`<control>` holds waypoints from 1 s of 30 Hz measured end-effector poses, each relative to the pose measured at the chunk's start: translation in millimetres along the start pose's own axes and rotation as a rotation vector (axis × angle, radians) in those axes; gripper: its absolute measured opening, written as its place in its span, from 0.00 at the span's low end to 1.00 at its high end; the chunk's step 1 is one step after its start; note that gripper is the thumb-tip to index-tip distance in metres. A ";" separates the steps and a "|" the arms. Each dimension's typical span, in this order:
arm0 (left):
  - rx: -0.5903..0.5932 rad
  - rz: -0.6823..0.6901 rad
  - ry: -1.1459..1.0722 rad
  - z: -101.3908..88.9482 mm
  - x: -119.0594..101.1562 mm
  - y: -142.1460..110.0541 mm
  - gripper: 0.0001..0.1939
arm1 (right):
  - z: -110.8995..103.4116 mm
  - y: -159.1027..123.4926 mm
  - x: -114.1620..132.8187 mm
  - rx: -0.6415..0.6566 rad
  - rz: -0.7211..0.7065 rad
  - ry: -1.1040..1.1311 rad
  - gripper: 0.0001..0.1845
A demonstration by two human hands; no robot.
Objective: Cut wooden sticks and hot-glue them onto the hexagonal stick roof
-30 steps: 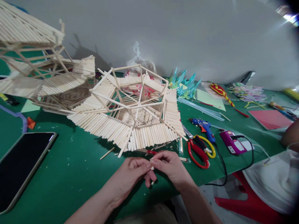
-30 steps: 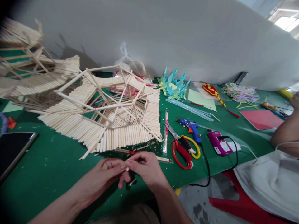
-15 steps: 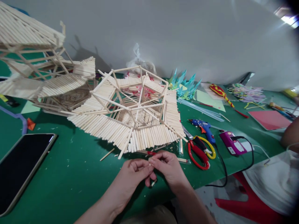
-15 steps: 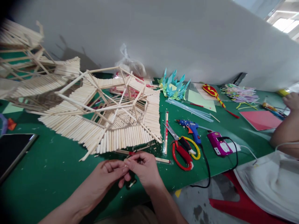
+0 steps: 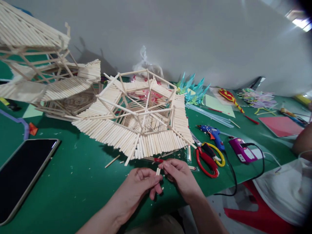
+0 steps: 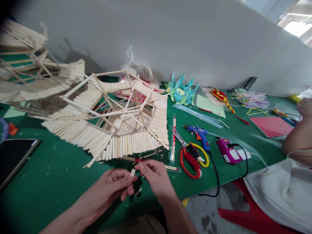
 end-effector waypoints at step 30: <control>0.057 0.023 0.090 0.3 -11.5 2.2 0.10 | 19.5 1.8 17.8 0.088 -0.071 -0.156 0.12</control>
Point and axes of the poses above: each hand's wrist, its own y-axis towards the middle knuckle, its own z-axis out of the palm, x = y × z, the point moved 6 cm from there along y, towards the middle knuckle, and after that the axes turned 12 degrees about x, right-handed, at the moved point
